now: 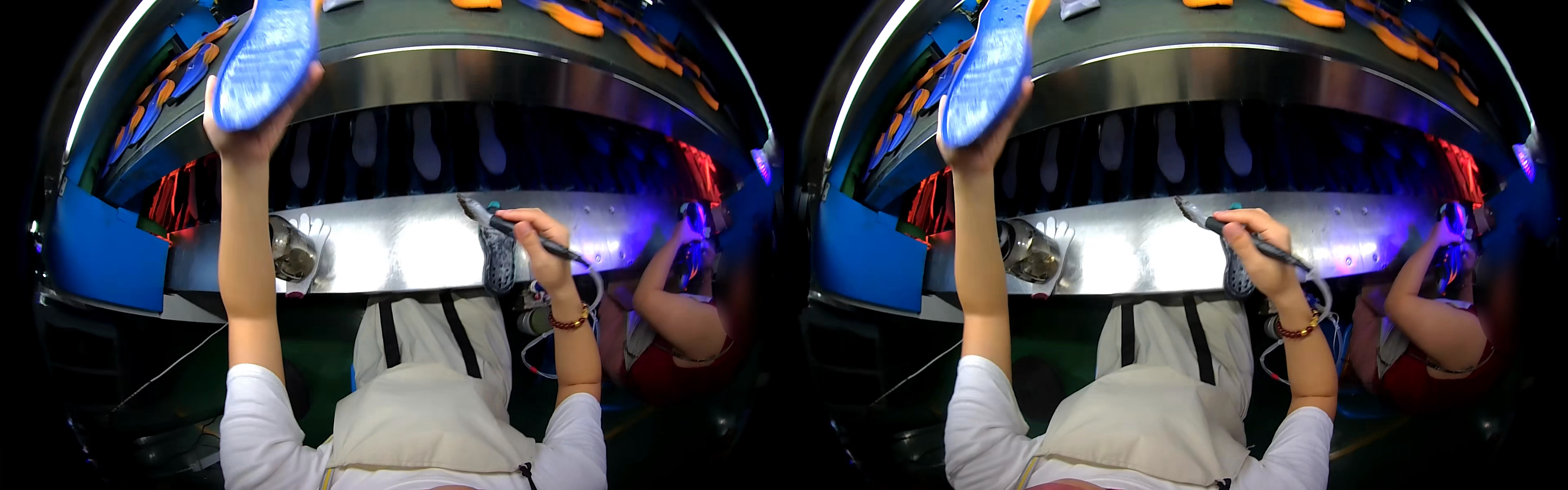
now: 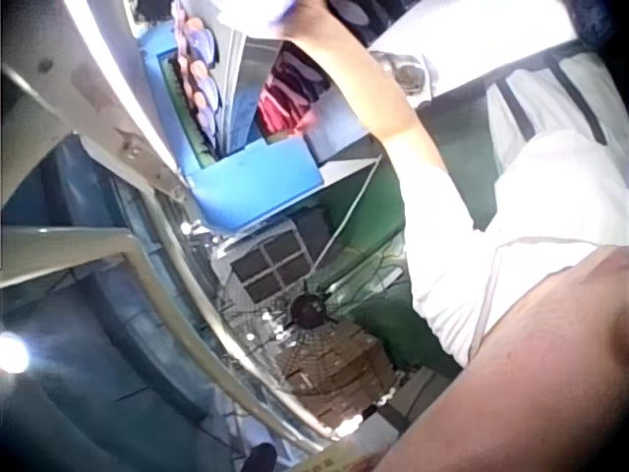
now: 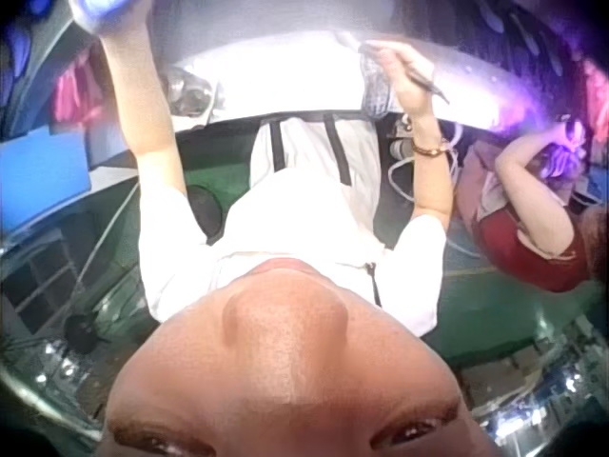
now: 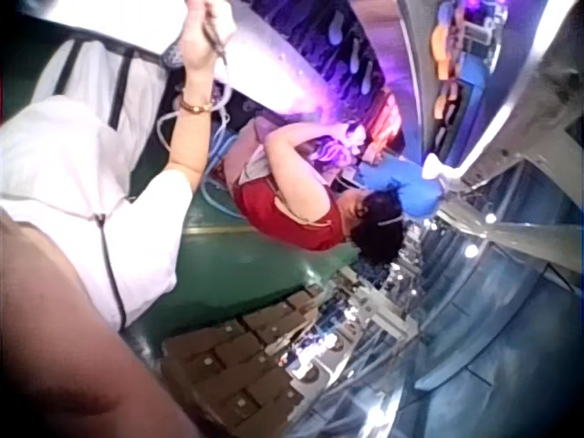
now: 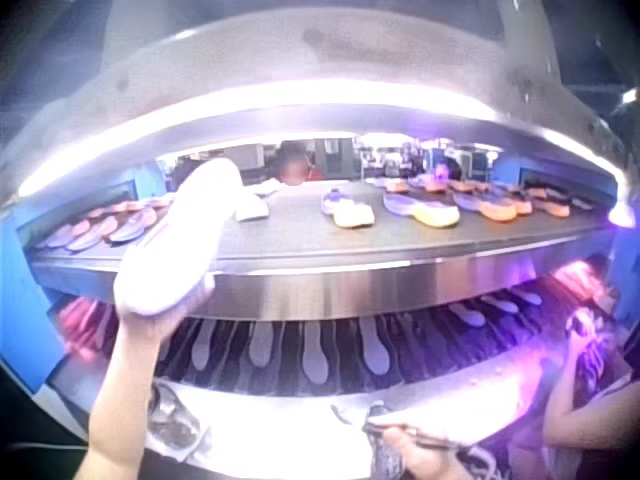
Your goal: The person applies a liquid substance to the underside of various shoe soles using a brush, picking them up one by one from an upper conveyor belt and placing them back after coating them.
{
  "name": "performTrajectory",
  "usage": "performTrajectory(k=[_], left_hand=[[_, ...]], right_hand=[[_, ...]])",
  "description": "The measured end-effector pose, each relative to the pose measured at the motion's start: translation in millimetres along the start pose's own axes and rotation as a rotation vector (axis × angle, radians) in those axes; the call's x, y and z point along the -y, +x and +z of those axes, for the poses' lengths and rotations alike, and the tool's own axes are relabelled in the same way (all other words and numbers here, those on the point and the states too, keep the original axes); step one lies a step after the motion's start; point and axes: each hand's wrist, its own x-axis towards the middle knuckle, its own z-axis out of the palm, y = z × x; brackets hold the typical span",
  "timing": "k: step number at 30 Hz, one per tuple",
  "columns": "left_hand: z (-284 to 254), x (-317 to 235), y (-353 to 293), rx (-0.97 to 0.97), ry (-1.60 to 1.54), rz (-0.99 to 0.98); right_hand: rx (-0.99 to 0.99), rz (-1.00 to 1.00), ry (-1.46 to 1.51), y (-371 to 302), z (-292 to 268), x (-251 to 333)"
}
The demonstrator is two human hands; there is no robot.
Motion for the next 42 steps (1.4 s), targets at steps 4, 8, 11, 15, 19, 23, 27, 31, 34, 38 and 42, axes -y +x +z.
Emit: performTrajectory(k=[4, 8, 11, 15, 19, 23, 27, 31, 34, 38, 42], left_hand=[[-51, -24, 49, -0.601, -0.031, 0.509], [-47, -2, 77, -0.88, 0.827, 0.278], [-32, 10, 80, -0.675, 1.492, -0.086], [-43, 21, 105, -0.521, 2.332, -0.697], [-67, 29, 121, -0.572, 2.396, -0.745], [-82, 22, 142, -0.589, 2.395, -0.834], [-112, 15, 164, -0.78, 2.376, -0.869], [-119, 3, 186, -0.768, 2.365, -0.819], [-114, 17, 196, -0.821, 2.576, -0.806], [-111, 21, 190, -0.967, 2.587, -0.695], [-115, 15, 188, -0.937, 2.748, -0.521]], right_hand=[[-0.026, -0.262, -0.518, 21, 9, -3], [-0.065, -0.339, -0.837, 49, -2, -22], [-0.108, -0.444, -0.969, 84, -6, -33], [-0.142, -0.518, -1.14, 129, -3, -53], [-0.176, -0.565, -1.333, 153, -6, -85], [-0.311, -0.652, -1.287, 163, -8, -109], [-0.444, -0.786, -1.295, 174, -5, -125], [-0.504, -0.838, -1.292, 177, -2, -128], [-0.57, -0.889, -1.322, 183, -5, -135], [-0.591, -0.92, -1.309, 185, -2, -135], [-0.619, -0.937, -1.333, 188, -6, -140]])
